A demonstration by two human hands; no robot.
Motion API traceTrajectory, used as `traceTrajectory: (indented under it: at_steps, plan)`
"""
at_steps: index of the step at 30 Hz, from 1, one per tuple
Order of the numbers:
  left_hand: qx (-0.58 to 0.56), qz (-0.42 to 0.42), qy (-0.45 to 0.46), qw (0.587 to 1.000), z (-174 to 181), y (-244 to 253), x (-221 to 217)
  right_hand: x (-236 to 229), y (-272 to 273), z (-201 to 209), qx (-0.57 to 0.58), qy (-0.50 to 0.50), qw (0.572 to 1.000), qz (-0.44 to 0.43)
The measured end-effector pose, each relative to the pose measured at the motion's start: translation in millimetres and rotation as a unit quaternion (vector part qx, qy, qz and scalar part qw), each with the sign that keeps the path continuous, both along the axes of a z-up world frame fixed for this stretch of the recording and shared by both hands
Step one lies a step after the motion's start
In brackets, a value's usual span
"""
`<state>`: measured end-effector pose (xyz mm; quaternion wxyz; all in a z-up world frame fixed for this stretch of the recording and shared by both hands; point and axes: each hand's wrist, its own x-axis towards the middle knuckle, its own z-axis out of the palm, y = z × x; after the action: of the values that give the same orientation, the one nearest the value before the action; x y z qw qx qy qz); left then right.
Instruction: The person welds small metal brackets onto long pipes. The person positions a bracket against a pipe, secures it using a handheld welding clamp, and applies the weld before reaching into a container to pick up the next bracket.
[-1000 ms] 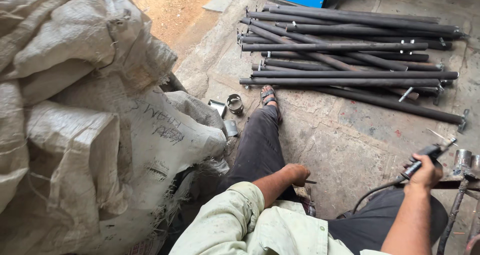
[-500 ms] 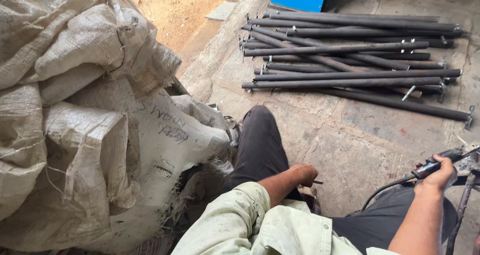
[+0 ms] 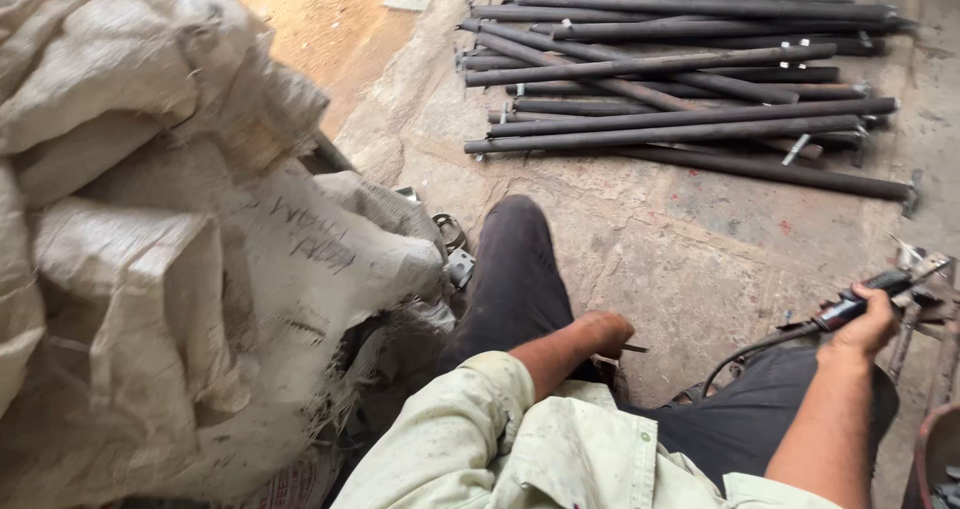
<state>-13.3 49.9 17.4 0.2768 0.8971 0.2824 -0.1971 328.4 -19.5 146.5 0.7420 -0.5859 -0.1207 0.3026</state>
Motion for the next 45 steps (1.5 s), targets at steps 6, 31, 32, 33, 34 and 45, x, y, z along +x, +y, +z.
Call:
traceTrajectory:
  at_steps: [6,31,32,33,34,45]
  plan:
    - [-0.012,0.074,-0.065,0.995,18,20,-29,-13,4,-19,-0.02,0.014,1.0,-0.016]
    - [-0.466,0.328,-0.375,0.731,95,9,12,-49,-130,23,-0.112,-0.101,0.957,-0.249]
    - [-0.438,0.313,-0.363,0.761,99,13,15,-50,-131,23,-0.117,-0.105,0.956,-0.246]
    - [-0.409,0.297,-0.35,0.789,101,16,19,-51,-132,23,-0.123,-0.109,0.956,-0.242]
    - [-0.399,0.299,-0.348,0.794,103,19,23,-50,-129,24,-0.126,-0.113,0.957,-0.237]
    - [-0.346,0.396,-0.335,0.782,87,30,24,-62,-114,46,-0.175,-0.119,0.959,-0.189]
